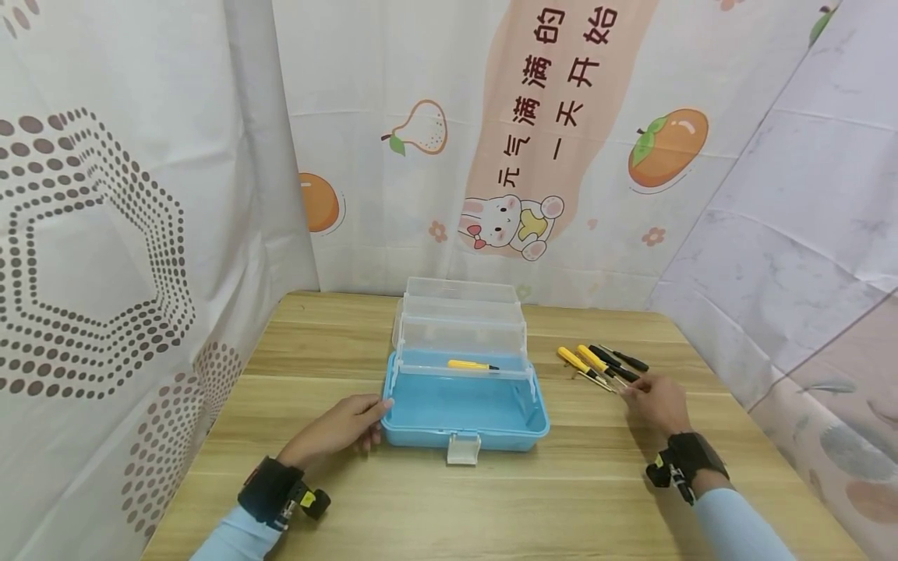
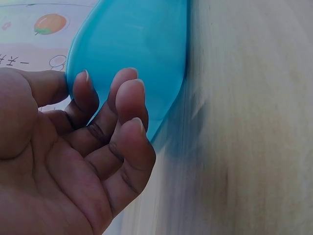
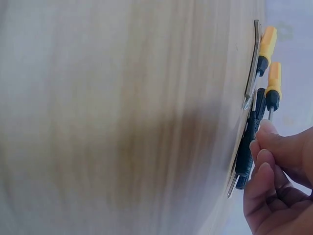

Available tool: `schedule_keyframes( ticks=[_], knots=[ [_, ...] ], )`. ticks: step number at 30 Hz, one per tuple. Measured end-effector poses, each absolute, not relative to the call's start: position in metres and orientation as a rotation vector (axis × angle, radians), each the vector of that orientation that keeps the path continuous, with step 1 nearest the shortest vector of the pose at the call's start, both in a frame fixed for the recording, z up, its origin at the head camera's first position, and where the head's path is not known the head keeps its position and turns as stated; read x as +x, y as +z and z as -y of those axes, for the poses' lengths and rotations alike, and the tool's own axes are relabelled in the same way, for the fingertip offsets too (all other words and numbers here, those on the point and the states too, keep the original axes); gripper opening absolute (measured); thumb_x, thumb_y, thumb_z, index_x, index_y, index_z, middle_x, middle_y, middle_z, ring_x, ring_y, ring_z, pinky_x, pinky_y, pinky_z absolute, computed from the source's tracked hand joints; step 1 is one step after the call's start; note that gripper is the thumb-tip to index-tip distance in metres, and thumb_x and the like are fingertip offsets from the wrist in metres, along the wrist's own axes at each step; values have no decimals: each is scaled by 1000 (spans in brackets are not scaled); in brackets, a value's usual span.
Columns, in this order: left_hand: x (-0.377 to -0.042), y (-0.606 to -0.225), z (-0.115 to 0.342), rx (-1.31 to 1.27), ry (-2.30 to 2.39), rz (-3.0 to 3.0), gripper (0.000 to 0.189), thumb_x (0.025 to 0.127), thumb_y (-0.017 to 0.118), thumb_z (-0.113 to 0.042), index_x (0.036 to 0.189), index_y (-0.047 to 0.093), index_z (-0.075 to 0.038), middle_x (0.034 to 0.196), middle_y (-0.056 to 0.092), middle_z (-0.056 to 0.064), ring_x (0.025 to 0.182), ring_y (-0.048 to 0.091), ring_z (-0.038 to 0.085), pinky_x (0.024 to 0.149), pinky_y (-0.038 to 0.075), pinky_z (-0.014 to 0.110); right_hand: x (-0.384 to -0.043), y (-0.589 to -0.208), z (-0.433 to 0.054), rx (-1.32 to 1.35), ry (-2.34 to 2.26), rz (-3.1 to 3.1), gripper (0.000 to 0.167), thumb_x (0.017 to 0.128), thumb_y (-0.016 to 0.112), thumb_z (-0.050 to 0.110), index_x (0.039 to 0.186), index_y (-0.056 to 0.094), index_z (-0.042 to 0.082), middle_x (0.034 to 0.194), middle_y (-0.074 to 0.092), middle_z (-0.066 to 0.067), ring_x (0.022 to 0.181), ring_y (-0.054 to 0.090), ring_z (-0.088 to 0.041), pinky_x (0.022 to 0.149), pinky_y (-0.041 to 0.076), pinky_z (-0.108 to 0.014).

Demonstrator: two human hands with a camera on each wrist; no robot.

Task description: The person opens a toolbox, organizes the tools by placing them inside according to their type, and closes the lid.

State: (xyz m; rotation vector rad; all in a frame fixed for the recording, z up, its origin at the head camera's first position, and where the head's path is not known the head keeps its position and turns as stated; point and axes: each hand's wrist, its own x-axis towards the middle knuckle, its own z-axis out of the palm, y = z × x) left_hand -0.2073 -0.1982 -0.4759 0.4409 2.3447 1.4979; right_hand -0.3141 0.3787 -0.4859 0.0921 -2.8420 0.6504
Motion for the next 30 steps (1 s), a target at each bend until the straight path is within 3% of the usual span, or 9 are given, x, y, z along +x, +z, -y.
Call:
schedule_keyframes(
  ticks=[6, 19, 30],
  knots=[
    [-207, -477, 199, 446, 1505, -2342, 44, 112, 43, -42, 93, 59, -5, 81, 65, 7, 67, 62, 20, 59, 54, 31, -313, -485, -378, 93, 663, 2825, 14, 96, 72, 9, 89, 77, -2, 82, 74, -15, 71, 59, -25, 63, 39, -35],
    [-206, -477, 199, 429, 1545, -2307, 46, 111, 45, -42, 94, 59, -2, 81, 65, 8, 67, 62, 21, 58, 54, 31, -310, -481, -369, 85, 704, 2783, 14, 95, 76, 13, 90, 76, 0, 81, 74, -12, 71, 62, -22, 64, 43, -35],
    [-206, -479, 198, 425, 1548, -2310, 46, 111, 44, -44, 95, 60, -4, 80, 65, 8, 67, 62, 21, 58, 54, 32, -310, -479, -361, 131, 727, 2729, 13, 95, 76, 12, 93, 76, -1, 79, 73, -9, 67, 57, -17, 57, 42, -28]
  ],
)
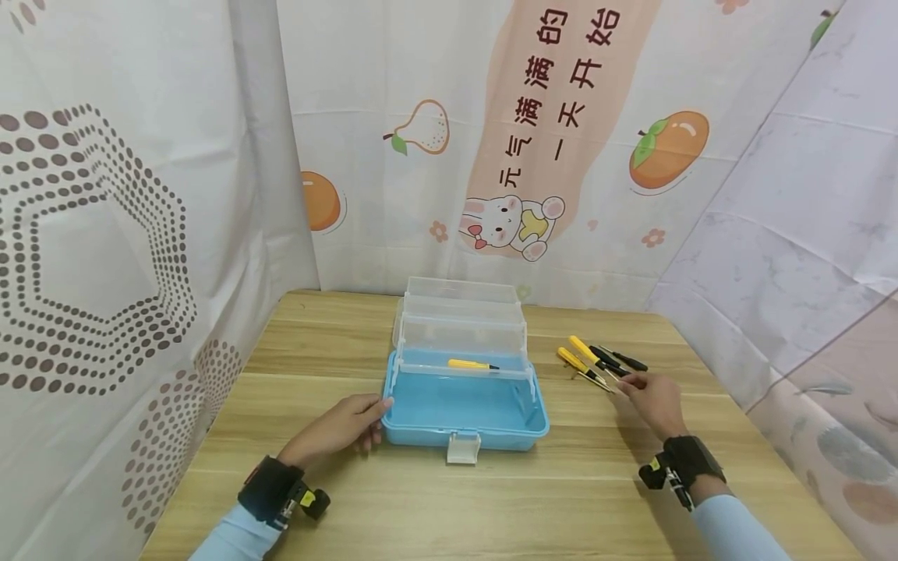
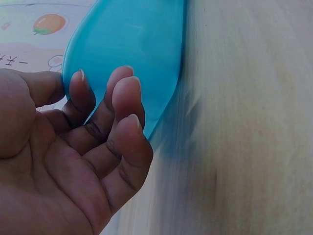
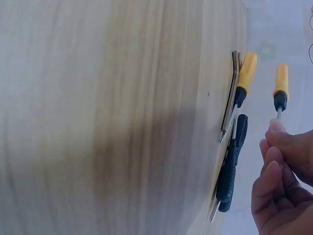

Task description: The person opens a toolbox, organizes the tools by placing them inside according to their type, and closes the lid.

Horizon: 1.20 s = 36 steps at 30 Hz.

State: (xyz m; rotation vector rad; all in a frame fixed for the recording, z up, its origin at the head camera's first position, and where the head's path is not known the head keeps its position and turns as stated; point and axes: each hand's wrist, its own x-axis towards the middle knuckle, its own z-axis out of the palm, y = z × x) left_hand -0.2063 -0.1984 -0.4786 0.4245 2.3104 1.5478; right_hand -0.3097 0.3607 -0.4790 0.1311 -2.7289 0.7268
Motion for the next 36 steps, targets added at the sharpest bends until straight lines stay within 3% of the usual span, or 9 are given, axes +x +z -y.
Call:
schedule_keyframes(
  ticks=[36],
  knots=[
    [-205, -480, 197, 414, 1569, -2313, 45, 111, 44, -42, 93, 60, -4, 79, 65, 8, 64, 62, 20, 58, 55, 32, -302, -469, -338, 189, 802, 2644, 11, 94, 77, 10, 97, 77, 0, 80, 72, -8, 67, 59, -16, 55, 43, -26]
  ],
)
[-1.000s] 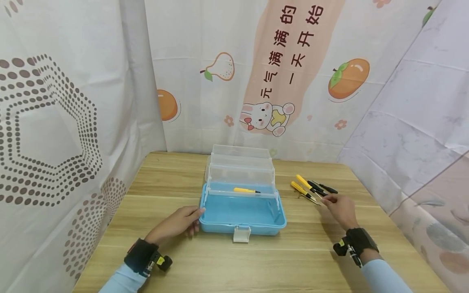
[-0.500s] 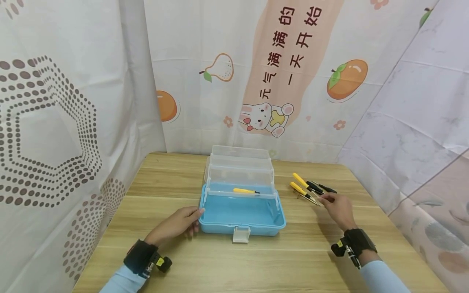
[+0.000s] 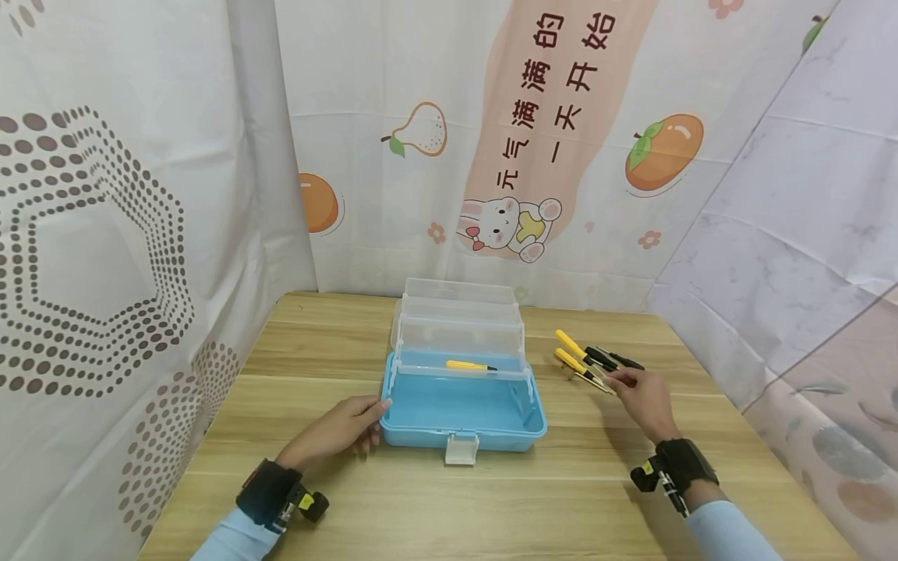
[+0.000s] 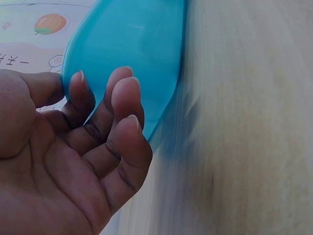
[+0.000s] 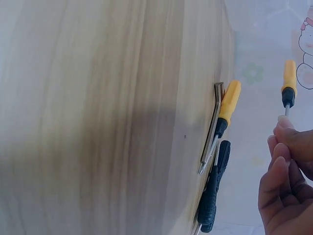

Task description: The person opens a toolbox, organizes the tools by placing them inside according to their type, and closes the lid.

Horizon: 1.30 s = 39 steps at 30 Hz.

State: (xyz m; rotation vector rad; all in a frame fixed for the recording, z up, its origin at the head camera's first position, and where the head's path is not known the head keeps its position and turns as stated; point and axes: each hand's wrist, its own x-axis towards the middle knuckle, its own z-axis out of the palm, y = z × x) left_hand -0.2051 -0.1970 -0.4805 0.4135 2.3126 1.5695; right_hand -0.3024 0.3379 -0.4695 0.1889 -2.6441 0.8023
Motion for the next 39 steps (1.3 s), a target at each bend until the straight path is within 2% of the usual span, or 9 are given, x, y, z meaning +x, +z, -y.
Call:
schedule_keyframes(
  ticks=[8, 16, 25, 31, 39],
  knots=[
    [-206, -482, 197, 427, 1568, -2317, 45, 111, 44, -42, 93, 60, -4, 79, 65, 8, 64, 62, 20, 58, 55, 32, -302, -469, -334, 196, 814, 2635, 11, 93, 78, 10, 98, 77, 0, 79, 72, -8, 65, 58, -16, 54, 44, -26],
    [-205, -482, 197, 424, 1562, -2322, 46, 111, 43, -43, 93, 60, -4, 79, 65, 8, 64, 62, 20, 57, 55, 32, -300, -466, -329, 179, 843, 2649, 14, 96, 76, 15, 100, 77, 1, 81, 71, -14, 64, 54, -16, 53, 41, -26],
    [-205, -481, 197, 427, 1563, -2318, 45, 112, 43, -42, 94, 60, -4, 79, 65, 8, 64, 62, 20, 57, 55, 32, -297, -458, -324, 198, 877, 2644, 20, 98, 74, 23, 102, 77, 4, 81, 71, -13, 63, 55, -13, 53, 41, -26],
    [-205, -481, 197, 432, 1563, -2315, 45, 112, 43, -41, 94, 60, -4, 78, 65, 8, 64, 62, 20, 57, 54, 32, -298, -457, -321, 212, 864, 2631, 18, 97, 75, 22, 101, 77, 4, 77, 69, -7, 62, 55, -13, 52, 41, -26],
    [-204, -481, 197, 411, 1578, -2306, 46, 111, 44, -44, 94, 60, -4, 79, 65, 9, 65, 62, 20, 58, 54, 32, -299, -461, -318, 226, 858, 2619, 15, 97, 76, 19, 102, 78, 5, 80, 70, -14, 62, 53, -15, 52, 41, -25]
  ],
)
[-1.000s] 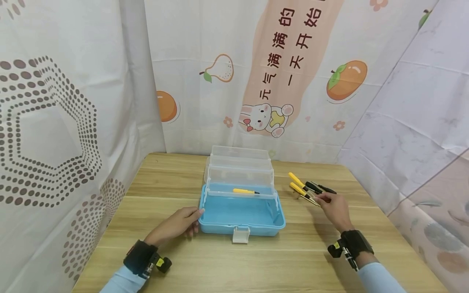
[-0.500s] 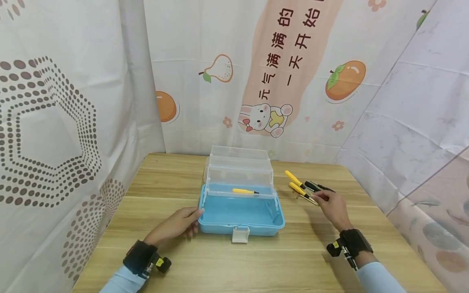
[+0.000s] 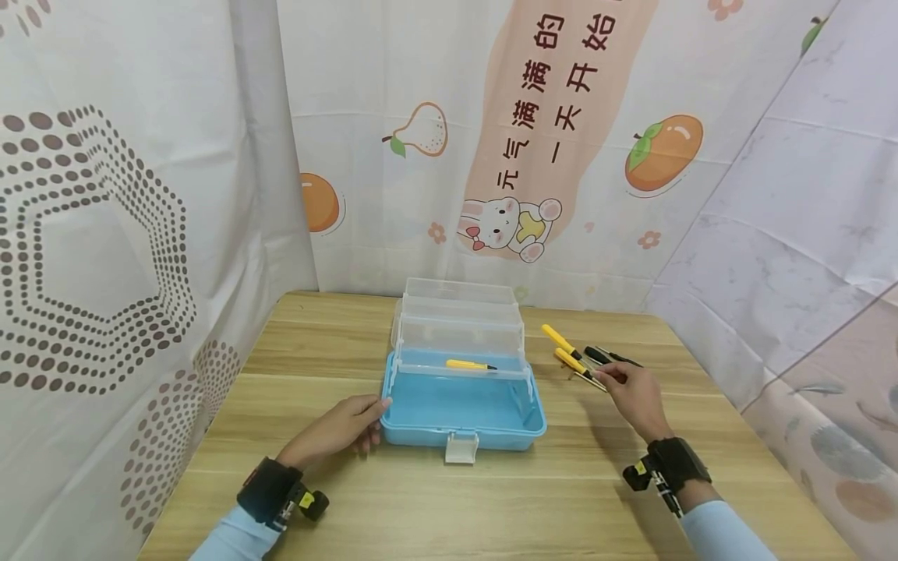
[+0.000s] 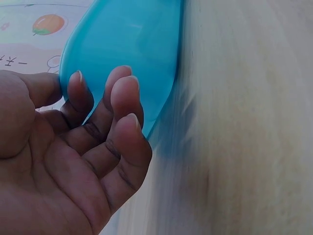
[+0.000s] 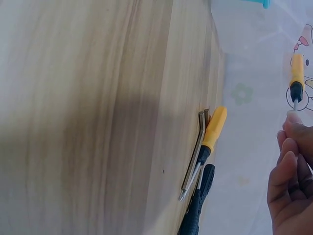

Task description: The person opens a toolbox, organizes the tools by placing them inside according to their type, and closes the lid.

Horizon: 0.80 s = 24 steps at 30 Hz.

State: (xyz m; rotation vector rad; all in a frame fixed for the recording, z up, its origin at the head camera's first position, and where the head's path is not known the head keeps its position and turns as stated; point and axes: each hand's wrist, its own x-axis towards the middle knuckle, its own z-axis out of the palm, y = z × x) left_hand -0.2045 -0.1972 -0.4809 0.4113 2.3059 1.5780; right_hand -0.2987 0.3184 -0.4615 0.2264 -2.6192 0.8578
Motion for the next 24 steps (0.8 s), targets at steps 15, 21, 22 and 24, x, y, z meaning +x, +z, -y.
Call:
schedule_keyframes(
  ticks=[15, 21, 22, 24],
  knots=[
    [-204, -481, 197, 388, 1580, -2305, 48, 110, 44, -46, 95, 60, -4, 79, 65, 9, 65, 61, 20, 58, 54, 32, -297, -457, -310, 253, 874, 2616, 12, 96, 76, 18, 102, 78, 8, 80, 70, -11, 63, 53, -16, 52, 42, -25],
    [-203, -479, 196, 393, 1582, -2306, 48, 110, 44, -46, 95, 60, -4, 79, 65, 9, 65, 62, 20, 58, 53, 32, -295, -455, -307, 269, 885, 2598, 13, 95, 77, 19, 102, 78, 8, 82, 72, -9, 65, 56, -14, 54, 44, -25],
    [-202, -479, 196, 393, 1581, -2308, 48, 110, 44, -46, 94, 60, -4, 79, 65, 9, 65, 62, 20, 58, 53, 31, -295, -455, -306, 274, 884, 2597, 13, 95, 77, 19, 102, 78, 8, 83, 72, -9, 65, 57, -14, 54, 44, -25],
    [-202, -478, 196, 394, 1580, -2309, 48, 110, 44, -46, 94, 60, -4, 79, 65, 9, 65, 62, 20, 58, 53, 31, -295, -454, -305, 284, 882, 2595, 14, 95, 77, 20, 102, 78, 8, 83, 72, -9, 66, 57, -15, 55, 45, -25]
  ],
)
